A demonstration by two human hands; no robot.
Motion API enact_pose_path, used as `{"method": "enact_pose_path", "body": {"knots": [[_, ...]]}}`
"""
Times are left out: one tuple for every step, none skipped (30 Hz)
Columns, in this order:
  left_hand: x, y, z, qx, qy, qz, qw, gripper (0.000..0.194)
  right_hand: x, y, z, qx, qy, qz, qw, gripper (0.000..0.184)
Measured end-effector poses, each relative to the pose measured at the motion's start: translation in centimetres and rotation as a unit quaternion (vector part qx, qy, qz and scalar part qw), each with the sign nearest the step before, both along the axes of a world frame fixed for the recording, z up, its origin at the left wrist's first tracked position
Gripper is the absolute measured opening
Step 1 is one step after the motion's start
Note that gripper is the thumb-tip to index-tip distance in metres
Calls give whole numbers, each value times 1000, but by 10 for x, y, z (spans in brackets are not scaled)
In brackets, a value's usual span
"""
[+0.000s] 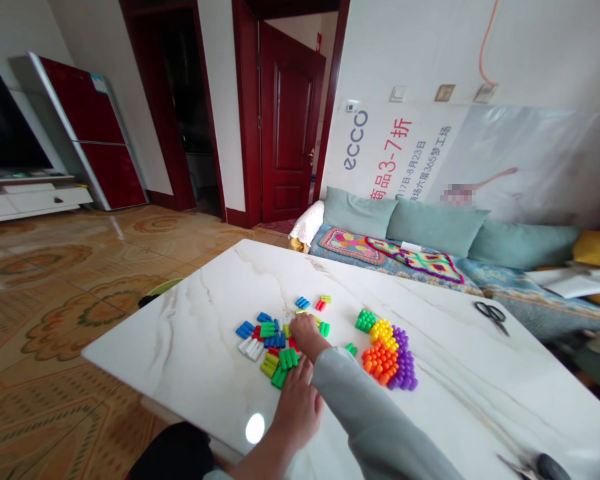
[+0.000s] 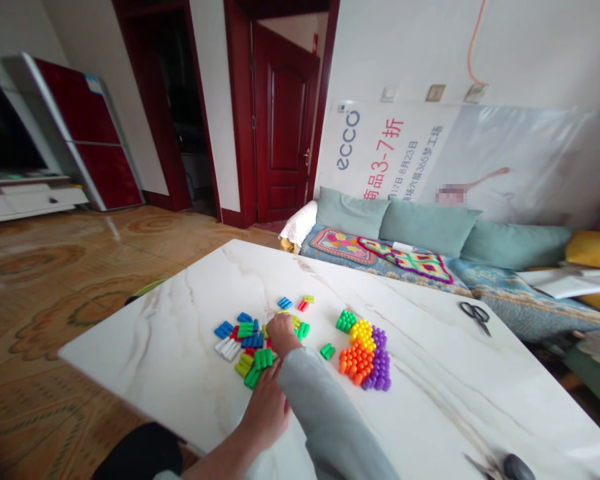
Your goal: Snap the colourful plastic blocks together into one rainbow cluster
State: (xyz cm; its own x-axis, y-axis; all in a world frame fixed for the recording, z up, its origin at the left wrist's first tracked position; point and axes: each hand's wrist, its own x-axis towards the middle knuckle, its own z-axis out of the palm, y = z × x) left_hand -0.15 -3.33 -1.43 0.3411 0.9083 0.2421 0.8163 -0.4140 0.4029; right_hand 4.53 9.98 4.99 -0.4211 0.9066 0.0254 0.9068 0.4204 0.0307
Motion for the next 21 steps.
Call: {"method": "enact_pose_path", "body": {"knots": [[0, 0, 0, 3, 5, 6, 1000, 50, 5, 0, 2, 0, 9, 1, 1000, 23], [0, 0, -1, 7, 10, 10, 1000, 51, 12, 1, 5, 1, 20, 0, 1000, 23], [-1, -1, -1, 10, 14, 12, 1000, 54, 21, 2, 9, 3, 32, -7, 999, 23], [-1, -1, -1, 14, 17, 11, 1000, 56, 33, 3, 13, 8, 47, -19, 999, 24], [-2, -1, -1, 15, 20, 10, 1000, 57, 46, 4, 17, 16, 62, -37, 997, 25], [-2, -2, -1, 15, 23, 7, 1000, 57, 61, 4, 21, 26, 79, -62, 995, 26], [-2, -2, -1, 14, 24, 7, 1000, 56, 77, 4, 26, 38, 95, -92, 990, 28], [-2, -2, -1, 12, 25, 8, 1000, 55, 95, 3, 30, 50, 111, -121, 985, 30], [-1, -2, 0, 9, 25, 11, 1000, 55, 113, 2, 34, 57, 126, -144, 980, 31], [-1, -3, 0, 6, 25, 13, 1000, 55, 131, 1, 37, 61, 137, -165, 975, 31], [0, -3, 1, 3, 25, 15, 1000, 55, 148, 0, 40, 62, 146, -183, 970, 30], [0, -3, 2, 0, 26, 18, 1000, 55, 164, -2, 43, 61, 152, -197, 967, 29], [1, -4, 3, -3, 28, 20, 999, 56, 177, -3, 44, 60, 157, -207, 964, 28], [1, -4, 5, -6, 31, 20, 999, 56, 187, -5, 44, 60, 160, -216, 961, 27], [2, -5, 6, -9, 34, 20, 999, 57, 195, -7, 44, 60, 162, -224, 959, 27], [2, -5, 7, -11, 36, 20, 999, 57, 201, -8, 43, 59, 164, -231, 957, 26], [2, -5, 8, -14, 38, 20, 999, 58, 204, -10, 41, 57, 163, -238, 956, 26], [2, -5, 9, -17, 39, 21, 999, 58, 205, -12, 39, 54, 162, -244, 955, 26], [2, -5, 9, -19, 39, 21, 999, 58, 204, -13, 36, 51, 160, -250, 954, 26], [2, -5, 9, -22, 39, 22, 999, 58, 202, -14, 34, 47, 156, -256, 953, 26], [2, -5, 9, -23, 38, 23, 999, 58, 200, -16, 31, 41, 146, -264, 952, 26]]}}
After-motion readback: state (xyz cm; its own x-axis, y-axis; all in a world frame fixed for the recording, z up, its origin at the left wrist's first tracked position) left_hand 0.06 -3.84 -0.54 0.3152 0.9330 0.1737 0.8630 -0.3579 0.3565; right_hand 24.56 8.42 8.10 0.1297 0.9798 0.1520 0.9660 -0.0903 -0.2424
